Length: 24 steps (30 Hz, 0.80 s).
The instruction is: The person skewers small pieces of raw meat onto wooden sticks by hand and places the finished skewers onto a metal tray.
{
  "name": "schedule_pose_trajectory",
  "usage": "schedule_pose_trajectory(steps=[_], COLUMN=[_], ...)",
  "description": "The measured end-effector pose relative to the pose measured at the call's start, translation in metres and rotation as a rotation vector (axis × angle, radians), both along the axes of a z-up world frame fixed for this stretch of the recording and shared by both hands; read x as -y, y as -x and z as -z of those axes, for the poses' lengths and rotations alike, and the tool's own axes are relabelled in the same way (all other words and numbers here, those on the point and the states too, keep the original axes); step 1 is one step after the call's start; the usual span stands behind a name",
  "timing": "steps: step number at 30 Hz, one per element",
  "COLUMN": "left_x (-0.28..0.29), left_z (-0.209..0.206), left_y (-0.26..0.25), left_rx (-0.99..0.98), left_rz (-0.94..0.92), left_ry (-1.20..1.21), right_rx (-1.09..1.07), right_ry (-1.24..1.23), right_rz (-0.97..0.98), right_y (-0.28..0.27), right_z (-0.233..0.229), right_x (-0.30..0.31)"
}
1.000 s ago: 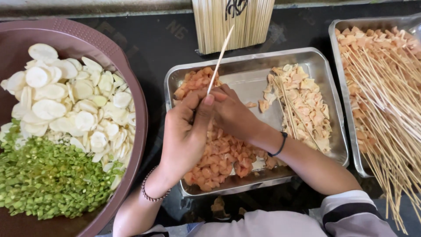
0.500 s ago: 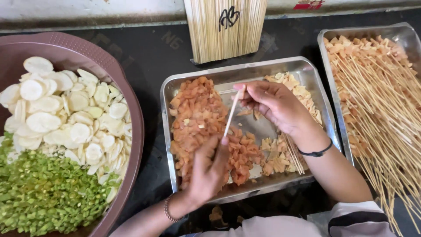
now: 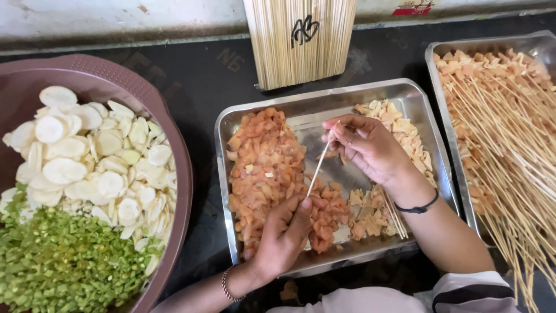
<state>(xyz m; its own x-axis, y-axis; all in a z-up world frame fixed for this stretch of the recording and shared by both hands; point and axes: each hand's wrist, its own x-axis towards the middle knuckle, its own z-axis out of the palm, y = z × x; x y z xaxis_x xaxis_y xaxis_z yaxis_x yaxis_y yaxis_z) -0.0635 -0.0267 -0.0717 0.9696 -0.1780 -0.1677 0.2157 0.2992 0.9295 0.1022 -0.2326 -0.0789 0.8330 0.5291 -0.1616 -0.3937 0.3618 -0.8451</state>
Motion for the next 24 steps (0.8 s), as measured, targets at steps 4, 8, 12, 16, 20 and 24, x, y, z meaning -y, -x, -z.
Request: schedule_pose_trajectory(steps=[4, 8, 12, 16, 20, 24], left_x=[-0.003, -0.004, -0.004, -0.003, -0.002, -0.003], left_z=[-0.007, -0.013, -0.011, -0.008, -0.011, -0.014], left_y=[0.000, -0.002, -0.002, -0.001, -0.001, -0.002], left_rx=[-0.017, -0.024, 0.027, 0.037, 0.050, 0.069], left_rz=[0.013, 0.040, 0.032, 0.015, -0.006, -0.005], left_ry=[-0.040, -0.040, -0.097, -0.087, -0.102, -0.148], right_rx=[0.046, 0.090, 0.117, 0.125, 0.132, 0.085], right_ry=[0.017, 0.015, 0.020, 0.062, 0.062, 0.023], right_rz=[0.011, 0.019, 0.010, 0.013, -0.001, -0.033], right_y=[0.004, 0.005, 0.006, 0.010, 0.012, 0.007], right_z=[-0.002, -0.003, -0.006, -0.010, -0.020, -0.006], right_x=[0.006, 0.008, 0.007, 0.003, -0.001, 0.005])
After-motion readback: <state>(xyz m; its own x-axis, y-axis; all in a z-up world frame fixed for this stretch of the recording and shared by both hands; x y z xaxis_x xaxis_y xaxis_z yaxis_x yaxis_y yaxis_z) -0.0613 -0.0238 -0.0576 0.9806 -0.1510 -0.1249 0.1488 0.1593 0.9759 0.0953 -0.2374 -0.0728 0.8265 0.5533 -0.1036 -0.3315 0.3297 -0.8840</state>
